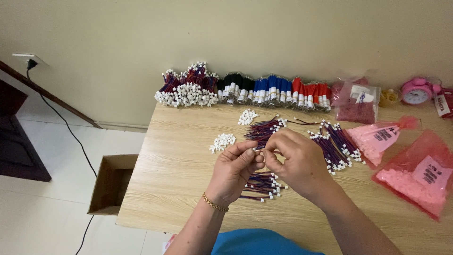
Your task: Assembling small white plastic connectors onto the ends of wires
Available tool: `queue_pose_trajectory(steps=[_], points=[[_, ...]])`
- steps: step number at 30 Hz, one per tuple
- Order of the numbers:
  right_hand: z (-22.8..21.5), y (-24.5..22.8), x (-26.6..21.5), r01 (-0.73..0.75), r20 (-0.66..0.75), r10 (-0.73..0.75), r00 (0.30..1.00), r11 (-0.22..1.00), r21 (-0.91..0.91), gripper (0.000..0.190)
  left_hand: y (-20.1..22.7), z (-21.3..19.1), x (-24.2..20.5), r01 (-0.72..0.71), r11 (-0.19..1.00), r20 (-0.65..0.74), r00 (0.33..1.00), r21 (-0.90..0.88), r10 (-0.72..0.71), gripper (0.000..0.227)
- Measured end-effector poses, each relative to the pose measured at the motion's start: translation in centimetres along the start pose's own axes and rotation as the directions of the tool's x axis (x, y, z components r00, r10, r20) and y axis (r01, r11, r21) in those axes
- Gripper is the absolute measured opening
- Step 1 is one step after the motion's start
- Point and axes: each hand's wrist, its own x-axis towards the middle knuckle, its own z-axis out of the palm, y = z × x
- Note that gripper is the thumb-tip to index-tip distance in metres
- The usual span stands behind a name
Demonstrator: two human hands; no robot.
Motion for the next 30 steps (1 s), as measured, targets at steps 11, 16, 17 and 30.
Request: queue_pose_trajectory(steps=[11, 16, 17, 30], points=[[2.1, 1.7, -0.7, 0.046, -0.034, -0.050, 0.998, 0.993, -0.110, 0.013, -1.4, -0.9, 0.7, -0.058, 0.967, -0.071, 0.994, 0.250, 0.078, 0.019], [6.3, 6.1, -4.4, -0.207, 0.120, 0.209, 0.970, 0.978, -0.034, 0.008, -3.4, -5.3, 2.1, 0.048, 0.893, -0.165, 0.986, 0.447, 0.030, 0.020], [7.4, 7.7, -5.5, -0.299, 0.214, 0.291, 0.932, 0.954, 0.001, 0.011, -4.3, -7.1, 2.7, 0.081, 0.825, -0.194, 0.980, 0.559, 0.035, 0.021], [13.7, 23.3, -14.6, -0.786, 0.123, 0.820, 0.558, 0.571, -0.238, 0.037, -8.0, -15.4, 1.9, 0.334, 0.260, -0.340, 0.940, 0.906, -0.024, 0.025]])
